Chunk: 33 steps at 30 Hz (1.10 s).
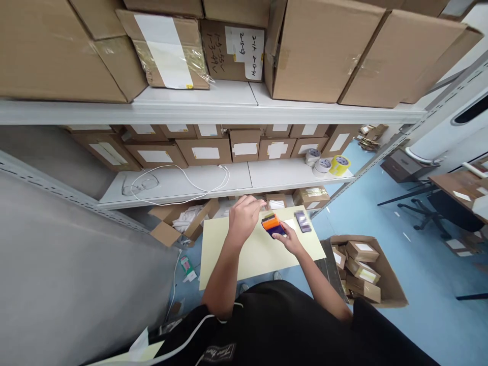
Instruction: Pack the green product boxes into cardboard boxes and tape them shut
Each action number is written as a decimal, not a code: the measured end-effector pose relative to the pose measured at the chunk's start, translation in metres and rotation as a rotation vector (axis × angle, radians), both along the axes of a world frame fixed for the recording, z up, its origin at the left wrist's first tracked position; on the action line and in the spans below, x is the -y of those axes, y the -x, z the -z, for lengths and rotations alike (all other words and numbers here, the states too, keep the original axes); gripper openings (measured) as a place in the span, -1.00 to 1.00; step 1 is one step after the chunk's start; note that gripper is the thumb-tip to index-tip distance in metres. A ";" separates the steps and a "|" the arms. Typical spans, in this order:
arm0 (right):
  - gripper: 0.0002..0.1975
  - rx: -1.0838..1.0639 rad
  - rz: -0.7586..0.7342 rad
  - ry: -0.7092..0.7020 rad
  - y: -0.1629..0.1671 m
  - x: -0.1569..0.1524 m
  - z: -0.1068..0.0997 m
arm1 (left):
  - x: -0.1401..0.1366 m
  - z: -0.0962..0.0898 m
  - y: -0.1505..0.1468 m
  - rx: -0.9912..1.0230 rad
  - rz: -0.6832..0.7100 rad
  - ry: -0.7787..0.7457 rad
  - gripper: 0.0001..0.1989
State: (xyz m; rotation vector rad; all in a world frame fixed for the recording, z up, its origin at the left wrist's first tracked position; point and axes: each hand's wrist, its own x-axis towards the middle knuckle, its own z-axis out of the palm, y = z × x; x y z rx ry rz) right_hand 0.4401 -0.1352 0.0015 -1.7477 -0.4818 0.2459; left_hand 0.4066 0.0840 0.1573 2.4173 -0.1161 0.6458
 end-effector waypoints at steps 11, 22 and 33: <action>-0.51 -0.036 0.171 0.017 -0.038 0.019 0.009 | 0.038 0.028 -0.051 0.028 -0.166 0.039 -0.64; -0.53 -0.125 0.433 0.112 -0.086 0.059 0.023 | 0.112 0.103 -0.060 -0.228 -0.061 -0.191 -0.40; -0.56 0.078 0.483 0.009 -0.154 0.041 0.024 | 0.182 0.128 -0.067 -0.453 -0.304 -0.257 -0.15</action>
